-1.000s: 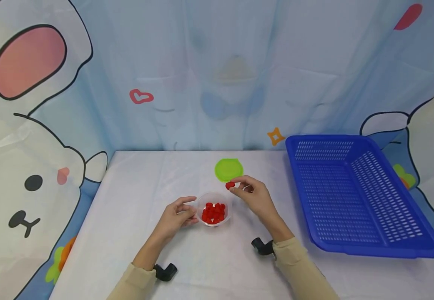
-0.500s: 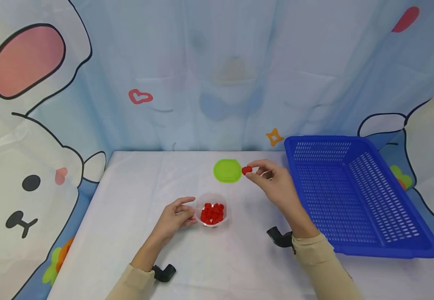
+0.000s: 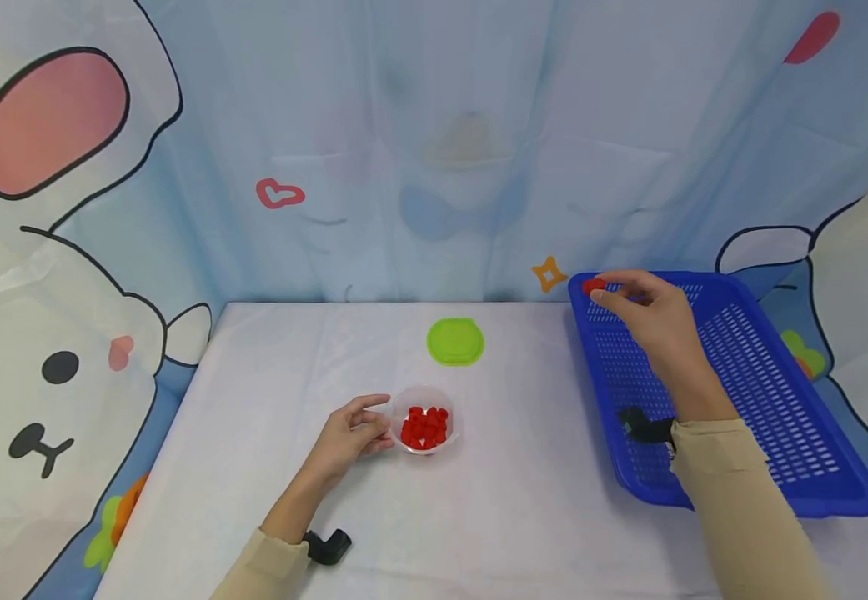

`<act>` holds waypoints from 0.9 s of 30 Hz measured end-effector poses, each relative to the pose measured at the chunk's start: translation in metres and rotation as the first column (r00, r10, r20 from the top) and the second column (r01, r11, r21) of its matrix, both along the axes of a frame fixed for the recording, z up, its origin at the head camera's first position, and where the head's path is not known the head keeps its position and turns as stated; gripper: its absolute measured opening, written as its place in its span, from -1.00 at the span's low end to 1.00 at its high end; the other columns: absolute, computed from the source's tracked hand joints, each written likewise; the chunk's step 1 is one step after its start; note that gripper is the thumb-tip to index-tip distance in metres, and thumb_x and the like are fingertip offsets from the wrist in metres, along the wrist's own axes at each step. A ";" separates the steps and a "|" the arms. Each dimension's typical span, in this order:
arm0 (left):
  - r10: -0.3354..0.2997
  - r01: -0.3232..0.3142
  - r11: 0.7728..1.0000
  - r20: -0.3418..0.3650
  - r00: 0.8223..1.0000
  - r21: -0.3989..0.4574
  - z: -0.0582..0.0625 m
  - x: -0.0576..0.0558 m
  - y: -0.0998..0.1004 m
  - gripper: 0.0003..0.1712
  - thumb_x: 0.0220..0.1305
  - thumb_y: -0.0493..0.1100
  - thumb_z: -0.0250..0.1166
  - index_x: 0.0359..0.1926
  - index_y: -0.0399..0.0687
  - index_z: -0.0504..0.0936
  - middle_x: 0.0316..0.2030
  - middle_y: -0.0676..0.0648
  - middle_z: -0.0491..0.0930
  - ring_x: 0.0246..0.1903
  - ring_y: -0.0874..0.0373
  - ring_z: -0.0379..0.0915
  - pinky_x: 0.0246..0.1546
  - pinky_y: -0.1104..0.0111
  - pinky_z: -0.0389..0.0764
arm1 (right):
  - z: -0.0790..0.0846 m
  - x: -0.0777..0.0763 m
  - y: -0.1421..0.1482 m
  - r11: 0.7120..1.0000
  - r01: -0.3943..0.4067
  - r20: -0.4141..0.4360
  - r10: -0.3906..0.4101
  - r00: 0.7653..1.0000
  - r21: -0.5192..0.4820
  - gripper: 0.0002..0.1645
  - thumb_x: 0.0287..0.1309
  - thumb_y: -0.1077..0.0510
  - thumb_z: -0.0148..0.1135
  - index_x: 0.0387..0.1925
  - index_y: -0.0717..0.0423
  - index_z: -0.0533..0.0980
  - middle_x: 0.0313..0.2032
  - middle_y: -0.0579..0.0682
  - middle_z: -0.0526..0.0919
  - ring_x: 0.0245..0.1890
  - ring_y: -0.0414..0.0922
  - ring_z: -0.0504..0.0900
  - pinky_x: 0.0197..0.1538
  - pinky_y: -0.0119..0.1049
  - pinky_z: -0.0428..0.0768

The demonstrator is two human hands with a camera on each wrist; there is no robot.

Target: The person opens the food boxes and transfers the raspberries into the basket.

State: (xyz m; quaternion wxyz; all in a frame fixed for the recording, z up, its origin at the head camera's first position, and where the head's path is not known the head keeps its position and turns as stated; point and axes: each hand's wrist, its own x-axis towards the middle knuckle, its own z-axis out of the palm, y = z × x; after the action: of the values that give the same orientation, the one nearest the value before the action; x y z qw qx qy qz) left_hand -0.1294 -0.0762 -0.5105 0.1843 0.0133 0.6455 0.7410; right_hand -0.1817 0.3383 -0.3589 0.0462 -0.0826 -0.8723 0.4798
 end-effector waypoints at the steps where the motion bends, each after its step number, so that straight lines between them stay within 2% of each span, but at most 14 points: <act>1: 0.001 -0.001 1.000 0.001 1.000 0.000 0.000 0.000 0.000 -0.50 0.36 -0.35 0.30 0.29 -0.28 0.46 -0.20 -0.21 0.56 -0.31 0.06 0.64 -0.13 0.19 0.73 | -0.004 -0.006 0.006 1.000 0.010 0.018 -0.010 1.000 0.003 -0.28 0.20 -0.33 0.28 0.28 -0.07 0.48 -0.13 -0.06 0.41 -0.18 -0.05 0.33 -0.28 -0.33 0.46; 3: 0.003 -0.003 1.000 -0.002 1.000 -0.003 0.000 0.000 -0.001 -0.50 0.36 -0.35 0.30 0.29 -0.28 0.46 -0.20 -0.21 0.56 -0.32 0.06 0.64 -0.13 0.20 0.73 | -0.016 -0.017 0.018 1.000 0.024 0.057 -0.024 0.998 -0.002 -0.25 0.19 -0.36 0.26 0.30 -0.09 0.46 -0.10 -0.07 0.41 -0.16 -0.03 0.34 -0.24 -0.34 0.52; 7: 0.005 -0.005 1.000 -0.001 1.000 -0.008 -0.001 0.001 -0.002 -0.50 0.36 -0.34 0.30 0.29 -0.27 0.46 -0.20 -0.21 0.56 -0.32 0.06 0.65 -0.14 0.21 0.73 | -0.043 -0.037 0.040 0.996 0.061 0.142 -0.051 0.988 -0.066 -0.23 0.16 -0.39 0.27 0.30 -0.13 0.46 -0.04 -0.16 0.39 -0.17 -0.08 0.36 -0.19 -0.28 0.50; 11: 0.003 -0.003 1.000 0.002 1.000 -0.013 -0.001 0.000 -0.001 -0.50 0.37 -0.33 0.30 0.29 -0.25 0.47 -0.20 -0.20 0.56 -0.32 0.06 0.65 -0.14 0.22 0.73 | -0.072 -0.054 0.061 0.978 0.125 0.224 -0.086 0.971 -0.165 -0.33 0.15 -0.33 0.33 0.24 -0.23 0.49 -0.05 -0.22 0.32 -0.34 -0.18 0.36 -0.31 -0.25 0.41; 15: 0.001 -0.001 1.000 0.000 1.000 -0.016 0.000 -0.001 -0.001 -0.51 0.37 -0.34 0.30 0.29 -0.25 0.47 -0.19 -0.20 0.56 -0.32 0.07 0.65 -0.14 0.22 0.73 | -0.095 -0.066 0.076 0.960 0.156 0.284 -0.086 0.955 -0.232 -0.55 0.15 -0.27 0.37 0.05 -0.31 0.56 -0.06 -0.20 0.30 -0.41 -0.21 0.33 -0.37 -0.26 0.38; 18: 0.000 0.000 1.000 0.001 1.000 -0.020 0.000 -0.001 -0.001 -0.51 0.37 -0.34 0.29 0.29 -0.25 0.47 -0.19 -0.20 0.57 -0.32 0.06 0.65 -0.14 0.23 0.73 | -0.110 -0.071 0.082 0.950 0.153 0.306 -0.065 0.950 -0.273 -0.78 0.17 -0.22 0.40 -0.16 -0.38 0.61 -0.11 -0.22 0.34 -0.42 -0.21 0.31 -0.41 -0.31 0.36; 20: -0.001 0.001 1.000 0.003 1.000 -0.022 0.000 -0.001 -0.001 -0.51 0.37 -0.34 0.29 0.29 -0.25 0.47 -0.19 -0.20 0.57 -0.33 0.06 0.65 -0.15 0.23 0.73 | -0.118 -0.073 0.085 0.948 0.148 0.314 -0.055 0.948 -0.282 -0.86 0.17 -0.20 0.41 -0.25 -0.41 0.62 -0.16 -0.21 0.36 -0.43 -0.20 0.29 -0.43 -0.32 0.32; 22: 0.000 0.000 1.000 0.003 1.000 -0.024 0.000 0.000 -0.001 -0.51 0.38 -0.34 0.29 0.29 -0.26 0.47 -0.19 -0.21 0.57 -0.33 0.06 0.65 -0.14 0.22 0.73 | -0.125 -0.076 0.086 0.960 0.134 0.326 -0.049 0.944 -0.245 -0.78 0.16 -0.24 0.40 -0.21 -0.35 0.63 0.00 -0.10 0.40 -0.25 -0.14 0.36 -0.26 -0.28 0.41; 24: 0.001 -0.001 1.000 0.003 1.000 -0.019 0.000 -0.001 -0.001 -0.52 0.38 -0.35 0.28 0.29 -0.26 0.47 -0.19 -0.22 0.57 -0.33 0.07 0.65 -0.14 0.22 0.73 | -0.130 -0.078 0.088 0.972 0.121 0.347 -0.045 0.937 -0.200 -0.54 0.15 -0.28 0.39 0.00 -0.18 0.61 0.25 0.13 0.32 0.05 0.00 0.36 0.04 -0.15 0.46; 25: 0.001 -0.001 1.000 0.002 1.000 -0.016 0.000 -0.001 -0.001 -0.51 0.38 -0.36 0.28 0.29 -0.26 0.47 -0.19 -0.22 0.57 -0.33 0.07 0.65 -0.14 0.21 0.73 | -0.132 -0.079 0.089 0.977 0.112 0.363 -0.040 0.931 -0.179 -0.41 0.14 -0.30 0.39 0.09 -0.10 0.58 0.37 0.21 0.23 0.19 0.09 0.32 0.19 -0.05 0.43; 27: 0.001 -0.001 1.000 0.001 1.000 -0.011 -0.001 -0.002 -0.001 -0.52 0.37 -0.36 0.28 0.29 -0.27 0.47 -0.19 -0.23 0.57 -0.33 0.07 0.65 -0.14 0.20 0.73 | -0.135 -0.081 0.091 0.983 0.103 0.400 -0.035 0.916 -0.149 -0.18 0.13 -0.33 0.39 0.25 0.07 0.48 0.53 0.25 -0.08 0.43 0.23 0.02 0.42 0.18 0.17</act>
State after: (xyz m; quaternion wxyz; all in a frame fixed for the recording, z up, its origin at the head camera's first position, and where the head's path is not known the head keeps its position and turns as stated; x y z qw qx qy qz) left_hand -0.1314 -0.0775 -0.5112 0.1845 0.0115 0.6495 0.7375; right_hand -0.2625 0.4294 -0.4938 -0.1214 -0.2123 -0.8168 0.5226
